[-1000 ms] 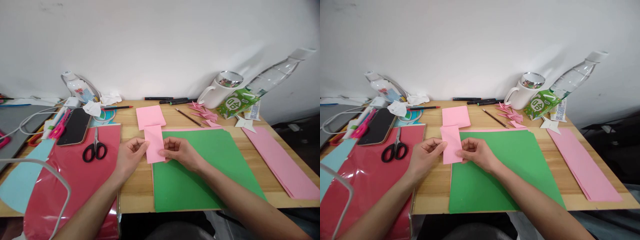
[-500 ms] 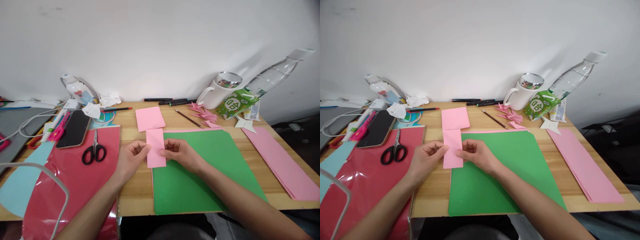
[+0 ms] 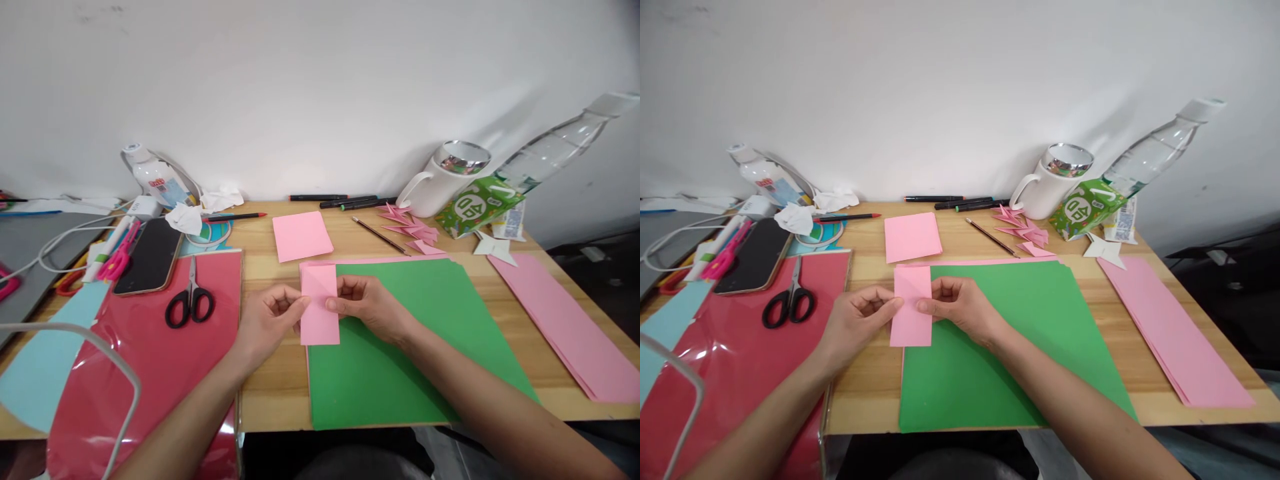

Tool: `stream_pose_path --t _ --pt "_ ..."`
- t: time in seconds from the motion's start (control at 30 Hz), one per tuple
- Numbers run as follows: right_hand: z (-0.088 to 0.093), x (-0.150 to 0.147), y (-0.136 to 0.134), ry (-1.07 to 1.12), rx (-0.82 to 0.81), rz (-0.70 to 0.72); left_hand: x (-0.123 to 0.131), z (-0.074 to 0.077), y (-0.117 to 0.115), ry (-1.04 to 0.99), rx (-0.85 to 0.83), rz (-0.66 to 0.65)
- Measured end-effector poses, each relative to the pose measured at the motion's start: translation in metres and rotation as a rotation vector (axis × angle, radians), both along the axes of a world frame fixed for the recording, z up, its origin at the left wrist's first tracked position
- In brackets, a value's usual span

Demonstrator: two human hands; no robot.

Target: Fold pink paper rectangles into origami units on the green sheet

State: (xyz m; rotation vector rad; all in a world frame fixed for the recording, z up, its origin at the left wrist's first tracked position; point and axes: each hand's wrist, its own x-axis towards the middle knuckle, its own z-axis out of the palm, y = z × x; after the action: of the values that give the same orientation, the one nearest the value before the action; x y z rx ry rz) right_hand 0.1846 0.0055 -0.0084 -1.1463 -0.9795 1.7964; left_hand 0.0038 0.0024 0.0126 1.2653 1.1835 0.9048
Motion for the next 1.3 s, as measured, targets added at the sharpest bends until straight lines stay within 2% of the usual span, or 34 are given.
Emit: stream_pose_path --t 0.2,0.47,0.73,0.97,1.3 --pt "0.0005 -0.0006 -0.0005 -0.015 -0.007 -0.064 -0.001 0.0005 -0.0018 -0.017 -0.034 -0.037" --pt "0.0021 -0.0001 0.002 0.037 -0.058 -0.021 -0.0025 -0.0002 -0.0005 -0.016 -0.053 -0.064" --pt "0.0034 0.0012 0.0014 0.001 0.0 -0.072 -0.0028 0.0 -0.0007 -0.028 -0.096 -0.099" --pt "0.0055 0.0017 0.0036 0.028 -0.036 -0.103 -0.0047 -0.0005 -0.0005 -0.011 -0.123 -0.12" --pt "0.0034 0.0003 0.002 -0.048 0.126 -0.216 -0.0023 0.0006 -0.0009 -0.059 -0.197 -0.15"
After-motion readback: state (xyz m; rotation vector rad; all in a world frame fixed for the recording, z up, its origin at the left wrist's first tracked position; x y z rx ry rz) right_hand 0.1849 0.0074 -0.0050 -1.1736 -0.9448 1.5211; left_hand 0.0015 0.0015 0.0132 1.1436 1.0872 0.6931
